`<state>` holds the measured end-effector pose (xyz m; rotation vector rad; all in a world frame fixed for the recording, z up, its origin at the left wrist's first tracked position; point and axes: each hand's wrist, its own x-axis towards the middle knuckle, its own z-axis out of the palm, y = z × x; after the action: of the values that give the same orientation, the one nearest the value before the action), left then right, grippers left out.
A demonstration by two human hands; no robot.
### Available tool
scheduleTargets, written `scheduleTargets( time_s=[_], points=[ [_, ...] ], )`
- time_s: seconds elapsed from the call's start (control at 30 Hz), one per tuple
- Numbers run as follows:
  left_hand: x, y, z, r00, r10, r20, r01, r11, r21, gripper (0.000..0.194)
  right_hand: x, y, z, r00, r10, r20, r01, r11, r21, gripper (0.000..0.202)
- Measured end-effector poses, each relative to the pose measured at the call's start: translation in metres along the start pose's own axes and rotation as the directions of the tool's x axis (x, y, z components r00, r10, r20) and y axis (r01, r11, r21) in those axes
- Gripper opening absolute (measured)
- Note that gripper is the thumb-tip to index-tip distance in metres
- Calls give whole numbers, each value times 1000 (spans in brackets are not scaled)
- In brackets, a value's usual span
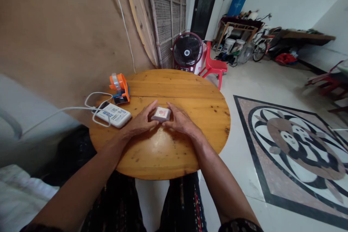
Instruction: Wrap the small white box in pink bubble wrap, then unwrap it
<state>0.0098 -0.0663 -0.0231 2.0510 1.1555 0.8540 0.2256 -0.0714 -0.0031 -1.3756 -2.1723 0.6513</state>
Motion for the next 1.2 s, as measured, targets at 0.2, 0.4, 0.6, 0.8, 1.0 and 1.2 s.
scheduleTargets(
  time_s=[0.2, 0.4, 0.6, 0.8, 1.0, 1.2],
  points=[
    [1, 4, -2, 993, 41, -109, -36, 998, 48, 65, 3, -4, 1, 990, -70, -122, 73, 997, 15, 54],
    [0, 9, -3, 997, 30, -70, -19, 987, 157, 75, -2, -8, -5, 1000, 2, -25, -2, 1000, -20, 76],
    [-2, 11, -4, 999, -44, 16, 41, 988, 149, 100, -4, -9, -6, 998, 38, 47, -32, 993, -113, 91],
    [-1, 4, -3, 1000, 9, 16, -10, 995, 98, 86, -3, -9, -5, 999, 14, 41, -10, 996, -88, 86],
    [1, -1, -1, 998, 54, -44, -50, 996, 73, 73, -3, -5, -1, 998, -56, -21, 55, 996, -68, 73],
    [0, 8, -1, 976, 132, -174, -109, 985, 137, 72, -1, -3, 0, 985, -114, -127, 104, 991, -85, 71]
  ],
)
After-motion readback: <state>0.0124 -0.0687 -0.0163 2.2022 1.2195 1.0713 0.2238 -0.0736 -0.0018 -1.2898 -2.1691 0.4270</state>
